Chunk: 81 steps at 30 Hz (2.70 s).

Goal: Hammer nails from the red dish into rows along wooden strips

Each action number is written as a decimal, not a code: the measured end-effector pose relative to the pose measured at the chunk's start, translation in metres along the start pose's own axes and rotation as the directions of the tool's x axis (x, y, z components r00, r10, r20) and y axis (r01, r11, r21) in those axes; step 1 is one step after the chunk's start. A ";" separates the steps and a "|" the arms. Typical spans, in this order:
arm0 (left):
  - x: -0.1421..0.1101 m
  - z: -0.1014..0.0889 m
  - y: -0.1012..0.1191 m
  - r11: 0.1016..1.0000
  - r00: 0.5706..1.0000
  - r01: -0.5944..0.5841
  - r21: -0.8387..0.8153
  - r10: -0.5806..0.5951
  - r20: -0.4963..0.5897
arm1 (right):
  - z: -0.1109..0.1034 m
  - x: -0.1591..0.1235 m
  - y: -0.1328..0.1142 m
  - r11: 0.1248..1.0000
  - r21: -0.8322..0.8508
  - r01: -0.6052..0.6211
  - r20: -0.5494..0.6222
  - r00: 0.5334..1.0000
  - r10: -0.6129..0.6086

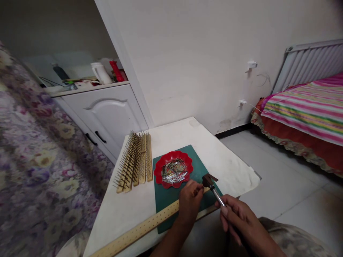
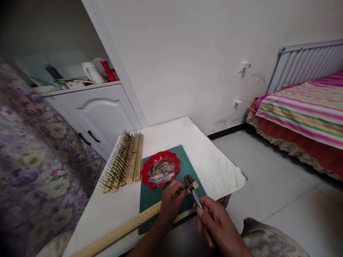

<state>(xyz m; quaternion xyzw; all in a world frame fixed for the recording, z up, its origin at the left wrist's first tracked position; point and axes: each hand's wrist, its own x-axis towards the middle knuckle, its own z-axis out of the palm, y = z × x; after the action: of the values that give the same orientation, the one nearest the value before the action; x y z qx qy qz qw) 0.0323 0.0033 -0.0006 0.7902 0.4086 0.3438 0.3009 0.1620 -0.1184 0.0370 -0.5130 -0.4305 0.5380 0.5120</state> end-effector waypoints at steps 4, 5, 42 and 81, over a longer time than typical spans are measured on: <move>0.000 0.000 0.000 1.000 1.000 0.002 -0.009 -0.003 -0.007 | 0.003 -0.003 -0.004 0.999 -0.032 -0.023 0.005 1.000 0.023; 0.000 0.000 0.000 1.000 1.000 0.004 -0.010 -0.004 -0.005 | 0.004 -0.003 -0.005 0.999 -0.033 -0.023 0.003 1.000 0.023; -0.002 0.001 -0.004 1.000 1.000 0.009 -0.026 -0.009 0.018 | 0.006 -0.002 -0.002 0.999 -0.030 -0.029 0.025 0.999 0.030; -0.033 -0.025 -0.019 0.860 0.972 -0.217 0.462 0.145 0.187 | -0.013 -0.002 -0.002 0.994 0.099 0.056 -0.122 0.992 -0.044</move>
<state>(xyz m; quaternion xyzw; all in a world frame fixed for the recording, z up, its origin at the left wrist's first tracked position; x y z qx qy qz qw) -0.0095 -0.0109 -0.0103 0.8978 0.3816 0.2000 0.0915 0.1748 -0.1209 0.0377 -0.5066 -0.3838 0.5145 0.5756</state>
